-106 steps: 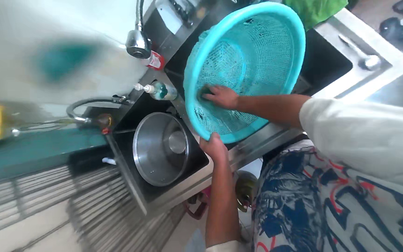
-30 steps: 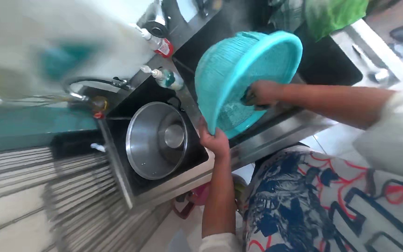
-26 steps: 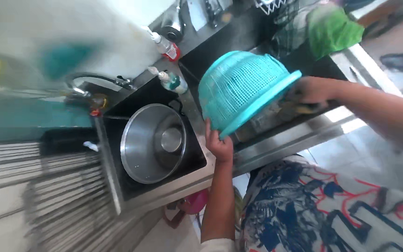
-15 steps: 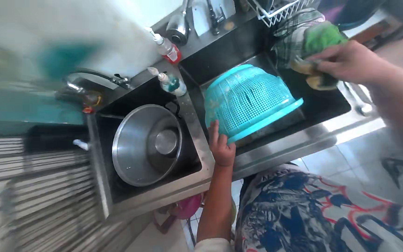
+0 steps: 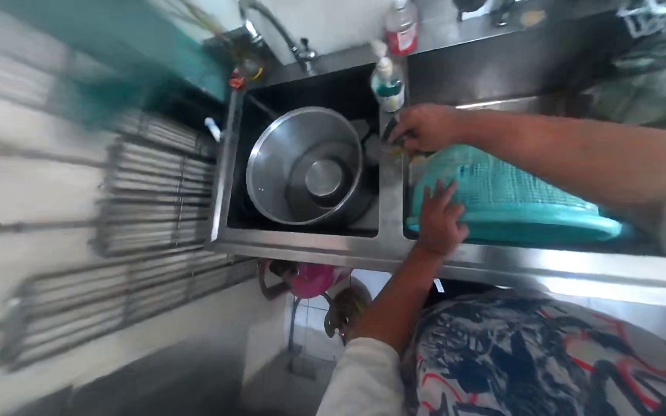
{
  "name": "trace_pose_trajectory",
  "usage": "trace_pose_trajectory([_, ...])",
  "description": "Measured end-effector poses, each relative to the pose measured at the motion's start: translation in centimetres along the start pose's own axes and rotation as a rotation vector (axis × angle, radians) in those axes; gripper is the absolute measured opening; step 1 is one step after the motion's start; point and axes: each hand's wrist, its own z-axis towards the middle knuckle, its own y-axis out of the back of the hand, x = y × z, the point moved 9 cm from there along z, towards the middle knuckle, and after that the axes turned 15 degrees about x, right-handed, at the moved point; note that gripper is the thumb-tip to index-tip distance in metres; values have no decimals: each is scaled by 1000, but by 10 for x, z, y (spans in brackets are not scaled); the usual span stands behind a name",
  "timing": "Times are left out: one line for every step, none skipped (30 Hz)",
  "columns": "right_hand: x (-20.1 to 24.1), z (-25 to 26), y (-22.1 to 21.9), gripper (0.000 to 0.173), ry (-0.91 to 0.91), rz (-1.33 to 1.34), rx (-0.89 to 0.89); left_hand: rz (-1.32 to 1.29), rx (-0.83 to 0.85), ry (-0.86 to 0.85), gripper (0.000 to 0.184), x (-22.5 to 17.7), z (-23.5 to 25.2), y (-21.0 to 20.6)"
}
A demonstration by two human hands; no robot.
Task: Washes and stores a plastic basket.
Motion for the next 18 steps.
trace_pose_trajectory([-2, 25, -11, 28, -37, -47, 83, -15, 15, 7, 12, -1, 1, 0])
trace_pose_trajectory([-8, 44, -21, 28, -89, -78, 150, -23, 25, 11, 12, -2, 1, 0])
trace_pose_trajectory([-15, 58, -30, 28, -138, -105, 200, -30, 31, 16, 12, -3, 2, 1])
trace_pose_trajectory([-23, 69, -37, 30, -178, -131, 239, -43, 41, 23, 13, -4, 2, 1])
trace_pose_trajectory([-30, 77, -42, 31, -204, -149, 248, -52, 40, 27, 13, -5, 1, 2])
trace_pose_trajectory([-38, 84, -46, 32, -221, -169, 240, -59, 33, 22, 13, -5, 1, 2])
trace_pose_trajectory([-47, 89, -48, 34, -224, -189, 208, -69, 33, 16, 14, -6, 0, 2])
trace_pose_trajectory([-58, 92, -50, 37, -225, -204, 162, -81, 42, 13, 15, -6, 1, 2])
trace_pose_trajectory([-66, 90, -48, 41, -222, -193, 110, -86, 51, 13, 14, -6, 1, 2])
trace_pose_trajectory([-70, 84, -43, 46, -229, -163, 64, -86, 49, 11, 15, -6, 2, 2])
trace_pose_trajectory([-71, 74, -34, 49, -241, -122, 29, -87, 44, 12, 16, -5, 3, 2])
trace_pose_trajectory([-69, 57, -24, 47, -256, -76, 2, -92, 38, 21, 17, -4, 3, 2])
trace_pose_trajectory([-64, 31, -14, 39, -266, -26, -2, -109, 42, 34, 18, -3, 5, 3])
trace_pose_trajectory([-55, -1, -5, 29, -249, 19, 7, -123, 50, 43, 20, -3, 8, 4])
trace_pose_trajectory([-47, -38, -1, 21, -227, 54, 43, -127, 53, 54, 19, -2, 12, 6])
trace_pose_trajectory([-37, -77, -2, 18, -221, 82, 121, -126, 43, 59, 19, -1, 16, 9])
trace_pose_trajectory([-28, -115, -9, 17, -238, 91, 194, -122, 28, 58, 18, 0, 21, 11])
trace_pose_trajectory([-23, -146, -19, 21, -269, 89, 231, -119, 6, 51, 17, 1, 27, 12])
